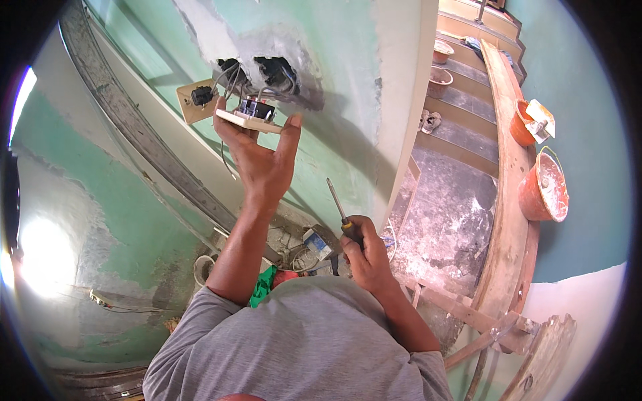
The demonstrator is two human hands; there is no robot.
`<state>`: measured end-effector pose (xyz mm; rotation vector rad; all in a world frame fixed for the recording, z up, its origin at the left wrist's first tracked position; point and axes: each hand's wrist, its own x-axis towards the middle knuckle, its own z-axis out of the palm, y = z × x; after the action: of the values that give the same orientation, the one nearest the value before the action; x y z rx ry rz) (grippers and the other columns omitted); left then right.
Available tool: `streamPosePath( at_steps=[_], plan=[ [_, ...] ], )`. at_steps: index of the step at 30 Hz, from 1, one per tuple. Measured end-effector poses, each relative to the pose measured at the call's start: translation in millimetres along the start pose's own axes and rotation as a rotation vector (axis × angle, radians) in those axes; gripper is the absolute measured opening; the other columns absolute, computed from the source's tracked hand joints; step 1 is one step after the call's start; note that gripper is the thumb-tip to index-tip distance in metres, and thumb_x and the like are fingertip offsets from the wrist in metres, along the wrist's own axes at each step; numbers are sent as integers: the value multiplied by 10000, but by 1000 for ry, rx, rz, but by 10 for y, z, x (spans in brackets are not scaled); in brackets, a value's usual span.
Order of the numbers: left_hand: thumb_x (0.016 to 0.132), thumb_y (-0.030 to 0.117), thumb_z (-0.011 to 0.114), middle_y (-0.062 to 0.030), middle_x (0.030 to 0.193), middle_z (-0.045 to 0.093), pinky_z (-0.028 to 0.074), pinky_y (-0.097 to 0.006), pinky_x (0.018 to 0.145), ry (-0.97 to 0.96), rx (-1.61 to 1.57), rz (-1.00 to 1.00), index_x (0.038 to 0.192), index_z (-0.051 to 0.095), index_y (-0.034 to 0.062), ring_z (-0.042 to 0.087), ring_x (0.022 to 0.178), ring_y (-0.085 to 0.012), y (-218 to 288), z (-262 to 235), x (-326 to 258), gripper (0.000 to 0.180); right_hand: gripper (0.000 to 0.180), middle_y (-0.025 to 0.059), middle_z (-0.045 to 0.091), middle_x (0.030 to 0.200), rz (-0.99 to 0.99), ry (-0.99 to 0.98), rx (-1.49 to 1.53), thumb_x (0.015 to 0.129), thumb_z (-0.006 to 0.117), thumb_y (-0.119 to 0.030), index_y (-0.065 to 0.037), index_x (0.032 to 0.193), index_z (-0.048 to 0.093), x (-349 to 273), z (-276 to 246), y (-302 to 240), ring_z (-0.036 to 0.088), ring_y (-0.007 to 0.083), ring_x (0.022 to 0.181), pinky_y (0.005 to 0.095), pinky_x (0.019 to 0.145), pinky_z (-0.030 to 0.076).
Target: The person strips wire insulation with pliers, then uses a screwdriver to connect wires to a wall outlet and secures it into the wall box. A second person is visible in the background working on the wall.
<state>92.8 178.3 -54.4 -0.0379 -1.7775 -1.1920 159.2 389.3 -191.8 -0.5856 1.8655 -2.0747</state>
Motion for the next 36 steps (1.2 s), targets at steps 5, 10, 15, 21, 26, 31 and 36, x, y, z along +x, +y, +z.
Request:
streamPosePath(
  at_steps=[5,10,15,21,26,31,36],
  plan=[
    [804,60,865,-193,1314,469,489,-403,1055,-70,6,-18,1534,187,-6,578,1186,-271,-23,-162,82,998,279,33,555,865,4,31,-32,1045,524,-72,3,1312,489,-27,47,-7,525,94,694,266,620,460],
    [789,65,869,-172,1275,481,491,-432,1021,-68,30,23,1491,212,26,577,1154,-282,-146,-187,79,962,266,1,539,799,-81,76,-13,1040,571,-79,-2,1291,531,-14,105,-143,493,59,667,245,596,415],
    [794,63,869,-157,1285,441,484,-415,1019,-66,71,142,1456,237,25,555,1170,-246,-279,-187,83,916,161,-71,487,644,-288,192,-135,1018,676,-84,-10,1159,648,241,199,-504,399,12,601,236,541,290],
    [774,52,872,-169,1282,463,496,-425,993,-84,76,173,1465,240,33,576,1136,-270,-304,-227,107,937,360,-64,563,682,-437,263,-180,1019,691,-104,14,1358,664,773,365,-906,447,8,585,221,532,346],
    [749,42,870,-206,1286,502,522,-429,943,-35,69,202,1460,266,27,606,1104,-304,-348,-211,81,933,425,3,646,922,-403,227,-68,1022,684,-127,32,1413,632,1005,530,-1212,486,11,591,213,534,416],
    [745,71,892,-213,1243,518,522,-446,926,-28,64,182,1467,262,18,613,1083,-322,-267,-221,85,959,455,87,707,1199,-403,184,-83,1029,665,-140,60,1433,602,1142,616,-1277,513,10,588,205,516,446],
    [754,121,922,-228,1247,521,519,-461,923,-37,110,173,1468,258,4,617,1085,-348,-233,-260,72,982,467,-61,596,704,-406,205,-60,1028,694,-169,5,1454,614,1222,673,-1263,485,7,554,216,490,386]
  ],
)
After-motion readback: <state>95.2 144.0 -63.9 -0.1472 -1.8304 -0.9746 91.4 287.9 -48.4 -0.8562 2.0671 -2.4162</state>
